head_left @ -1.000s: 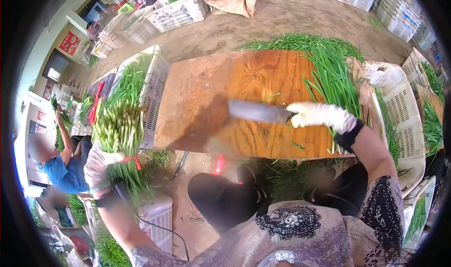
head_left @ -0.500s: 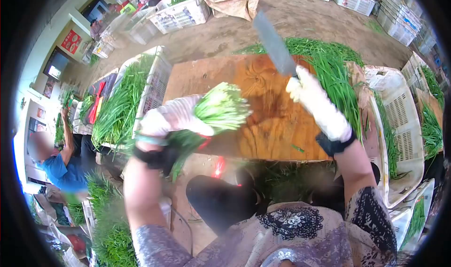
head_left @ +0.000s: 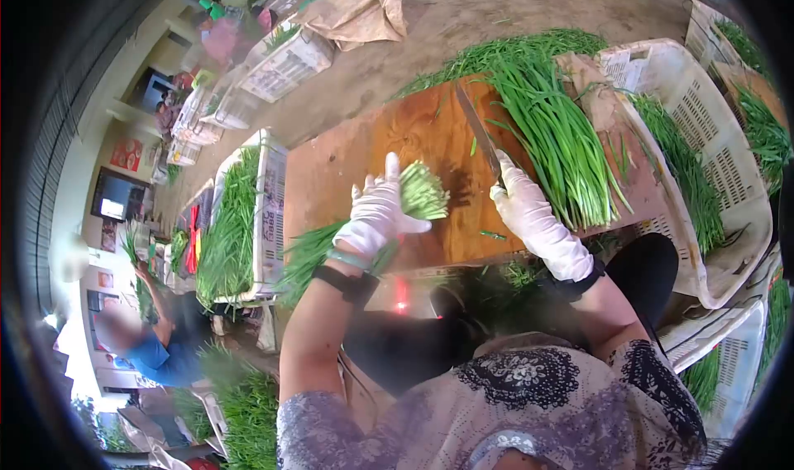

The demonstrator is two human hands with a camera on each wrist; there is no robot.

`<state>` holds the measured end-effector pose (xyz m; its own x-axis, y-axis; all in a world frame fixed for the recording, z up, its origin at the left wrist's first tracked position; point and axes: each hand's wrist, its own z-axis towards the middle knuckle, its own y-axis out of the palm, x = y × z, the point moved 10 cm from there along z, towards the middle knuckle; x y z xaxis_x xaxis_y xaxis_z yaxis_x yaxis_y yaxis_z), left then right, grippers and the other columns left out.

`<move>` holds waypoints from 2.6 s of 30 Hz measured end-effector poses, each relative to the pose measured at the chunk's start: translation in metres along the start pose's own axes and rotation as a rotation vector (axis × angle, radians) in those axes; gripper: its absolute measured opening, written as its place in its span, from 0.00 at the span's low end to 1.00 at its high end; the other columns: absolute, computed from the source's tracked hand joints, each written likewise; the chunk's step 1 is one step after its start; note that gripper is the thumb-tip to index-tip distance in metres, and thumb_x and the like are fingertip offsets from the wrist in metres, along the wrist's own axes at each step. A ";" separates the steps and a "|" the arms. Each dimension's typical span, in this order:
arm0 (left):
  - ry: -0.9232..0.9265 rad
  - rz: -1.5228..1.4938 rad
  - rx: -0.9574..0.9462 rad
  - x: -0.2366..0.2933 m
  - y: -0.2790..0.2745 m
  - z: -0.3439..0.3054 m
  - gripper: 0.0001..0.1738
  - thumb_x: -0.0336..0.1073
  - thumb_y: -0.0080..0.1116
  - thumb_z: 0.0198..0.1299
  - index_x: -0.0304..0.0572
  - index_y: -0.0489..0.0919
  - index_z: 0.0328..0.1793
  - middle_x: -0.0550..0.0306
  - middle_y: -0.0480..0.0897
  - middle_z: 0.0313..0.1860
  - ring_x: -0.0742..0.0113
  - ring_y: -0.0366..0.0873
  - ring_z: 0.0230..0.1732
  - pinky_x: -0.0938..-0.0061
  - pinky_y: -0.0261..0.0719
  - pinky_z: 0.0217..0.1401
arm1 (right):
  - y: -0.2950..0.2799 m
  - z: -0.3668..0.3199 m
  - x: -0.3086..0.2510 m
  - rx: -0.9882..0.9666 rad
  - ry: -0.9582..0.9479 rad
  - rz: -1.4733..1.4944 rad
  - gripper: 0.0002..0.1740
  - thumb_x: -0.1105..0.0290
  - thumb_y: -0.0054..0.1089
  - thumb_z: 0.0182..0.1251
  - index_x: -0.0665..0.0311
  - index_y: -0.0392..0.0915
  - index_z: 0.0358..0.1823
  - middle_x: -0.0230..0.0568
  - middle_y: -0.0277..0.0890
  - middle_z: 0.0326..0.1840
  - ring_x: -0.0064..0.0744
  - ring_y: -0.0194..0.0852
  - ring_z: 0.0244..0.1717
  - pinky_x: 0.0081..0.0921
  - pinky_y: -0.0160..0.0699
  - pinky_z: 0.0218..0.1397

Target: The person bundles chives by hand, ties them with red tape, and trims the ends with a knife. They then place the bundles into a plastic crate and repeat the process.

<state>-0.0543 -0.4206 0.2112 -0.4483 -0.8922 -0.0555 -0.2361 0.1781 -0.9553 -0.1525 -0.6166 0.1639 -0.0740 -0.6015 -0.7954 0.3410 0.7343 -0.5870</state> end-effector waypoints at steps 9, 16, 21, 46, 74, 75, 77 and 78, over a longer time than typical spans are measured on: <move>0.025 -0.387 -0.085 -0.030 0.028 0.039 0.61 0.56 0.75 0.36 0.32 0.58 0.74 0.38 0.79 0.57 0.49 0.76 0.60 0.66 0.72 0.63 | 0.041 -0.003 -0.034 -0.193 -0.168 -0.033 0.22 0.73 0.47 0.63 0.71 0.70 0.59 0.59 0.79 0.46 0.57 0.78 0.47 0.46 0.77 0.50; 0.010 -0.346 -0.058 -0.015 0.015 0.026 0.47 0.53 0.75 0.36 0.34 0.72 0.62 0.39 0.81 0.52 0.48 0.79 0.55 0.64 0.75 0.58 | 0.090 -0.021 -0.055 -0.353 -0.230 -0.140 0.25 0.72 0.52 0.63 0.80 0.70 0.59 0.59 0.78 0.52 0.49 0.81 0.46 0.34 0.76 0.53; -0.023 -0.395 -0.157 -0.003 0.015 0.020 0.48 0.52 0.77 0.36 0.31 0.71 0.62 0.40 0.81 0.52 0.49 0.79 0.55 0.66 0.75 0.59 | 0.102 -0.047 -0.095 -0.165 -0.756 -0.791 0.26 0.71 0.51 0.63 0.76 0.68 0.62 0.63 0.77 0.48 0.55 0.78 0.47 0.43 0.75 0.54; -0.071 -0.120 -0.046 -0.040 0.033 0.010 0.71 0.59 0.77 0.33 0.23 0.49 0.75 0.36 0.75 0.61 0.49 0.76 0.61 0.67 0.73 0.63 | 0.044 -0.002 -0.047 -0.010 -0.051 0.108 0.32 0.77 0.52 0.63 0.66 0.61 0.70 0.56 0.78 0.48 0.46 0.77 0.40 0.35 0.76 0.49; -0.089 0.010 -0.062 -0.083 0.041 -0.032 0.71 0.59 0.76 0.30 0.27 0.51 0.76 0.38 0.80 0.54 0.51 0.78 0.58 0.58 0.66 0.68 | 0.135 0.029 -0.176 -0.323 -0.979 -0.864 0.08 0.68 0.55 0.56 0.58 0.81 0.35 0.38 0.81 0.38 0.38 0.80 0.42 0.34 0.80 0.42; -0.081 0.014 -0.065 -0.082 0.041 -0.032 0.71 0.59 0.76 0.30 0.27 0.51 0.76 0.38 0.80 0.54 0.51 0.78 0.58 0.59 0.66 0.68 | 0.133 0.024 -0.184 -0.346 -1.037 -0.877 0.08 0.69 0.54 0.56 0.60 0.81 0.35 0.40 0.81 0.37 0.39 0.80 0.42 0.34 0.81 0.43; -0.095 0.011 -0.092 -0.083 0.038 -0.033 0.71 0.59 0.76 0.30 0.27 0.51 0.76 0.39 0.80 0.55 0.51 0.78 0.58 0.58 0.66 0.68 | 0.129 0.022 -0.187 -0.352 -1.046 -0.834 0.07 0.69 0.55 0.55 0.60 0.79 0.33 0.40 0.79 0.37 0.39 0.79 0.43 0.34 0.80 0.43; -0.100 0.009 -0.108 -0.083 0.038 -0.035 0.71 0.59 0.76 0.30 0.27 0.51 0.76 0.39 0.80 0.55 0.51 0.78 0.58 0.58 0.66 0.69 | 0.127 0.021 -0.187 -0.357 -1.048 -0.814 0.06 0.68 0.55 0.55 0.60 0.79 0.32 0.41 0.78 0.37 0.39 0.79 0.43 0.34 0.80 0.43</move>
<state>-0.0558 -0.3251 0.1893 -0.3643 -0.9261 -0.0980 -0.3261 0.2255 -0.9181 -0.0761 -0.4177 0.2410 0.6551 -0.7338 0.1800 0.2732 0.0080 -0.9619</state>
